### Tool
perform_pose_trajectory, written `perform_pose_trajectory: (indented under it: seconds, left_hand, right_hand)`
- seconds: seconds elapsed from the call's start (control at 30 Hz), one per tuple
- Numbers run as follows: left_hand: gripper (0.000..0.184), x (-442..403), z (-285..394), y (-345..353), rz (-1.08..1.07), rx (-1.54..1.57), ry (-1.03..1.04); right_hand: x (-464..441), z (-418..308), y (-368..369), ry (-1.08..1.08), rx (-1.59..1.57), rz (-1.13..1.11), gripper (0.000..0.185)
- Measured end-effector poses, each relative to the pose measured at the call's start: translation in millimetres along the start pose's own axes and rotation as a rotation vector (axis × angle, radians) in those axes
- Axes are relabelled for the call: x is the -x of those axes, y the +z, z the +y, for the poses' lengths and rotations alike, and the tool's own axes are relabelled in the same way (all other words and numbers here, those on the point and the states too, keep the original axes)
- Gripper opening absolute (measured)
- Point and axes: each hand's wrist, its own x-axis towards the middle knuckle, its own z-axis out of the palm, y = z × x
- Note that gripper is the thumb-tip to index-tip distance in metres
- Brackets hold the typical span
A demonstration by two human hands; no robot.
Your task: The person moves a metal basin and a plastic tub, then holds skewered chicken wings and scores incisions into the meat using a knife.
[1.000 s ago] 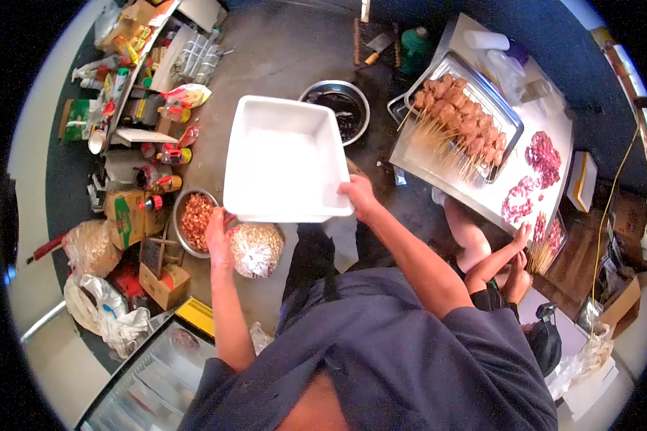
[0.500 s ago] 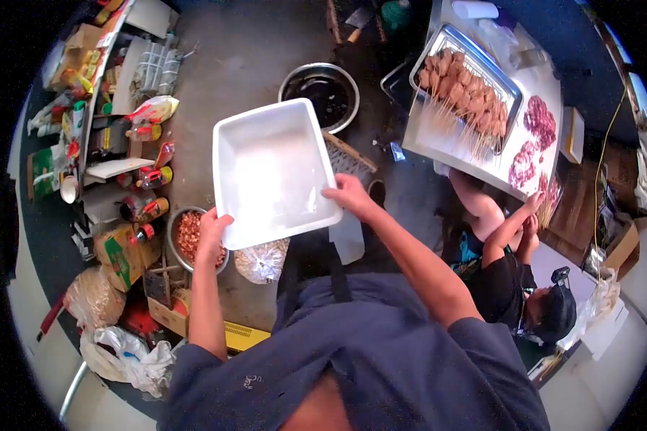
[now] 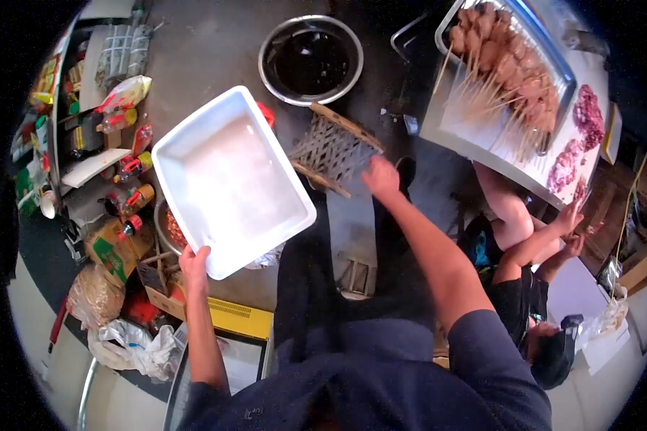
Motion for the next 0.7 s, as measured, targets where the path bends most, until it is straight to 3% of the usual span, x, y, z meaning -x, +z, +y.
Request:
perform_pose_trajectory:
  seconds: [0.1, 0.27, 0.53, 0.7]
  left_hand:
    - [0.040, -11.0, -9.1, 25.5, -0.006, 0.024, 0.012]
    - [0.034, -23.4, -18.9, 66.1, -0.035, 0.084, 0.046]
    - [0.033, -36.6, -40.8, 101.3, -0.083, 0.044, 0.039]
    - [0.032, -31.8, -48.5, 110.7, -0.045, 0.086, 0.061]
  right_hand:
    - [-54.9, 27.7, 21.8, 0.044, 0.120, -0.034, 0.048]
    - [-126.8, 48.2, 53.3, 0.016, 0.101, -0.196, 0.050]
    - [-177.8, 66.0, 74.2, -0.109, -0.046, -0.207, 0.024]
    - [-188.6, 49.7, 48.3, -0.102, -0.123, -0.272, 0.028]
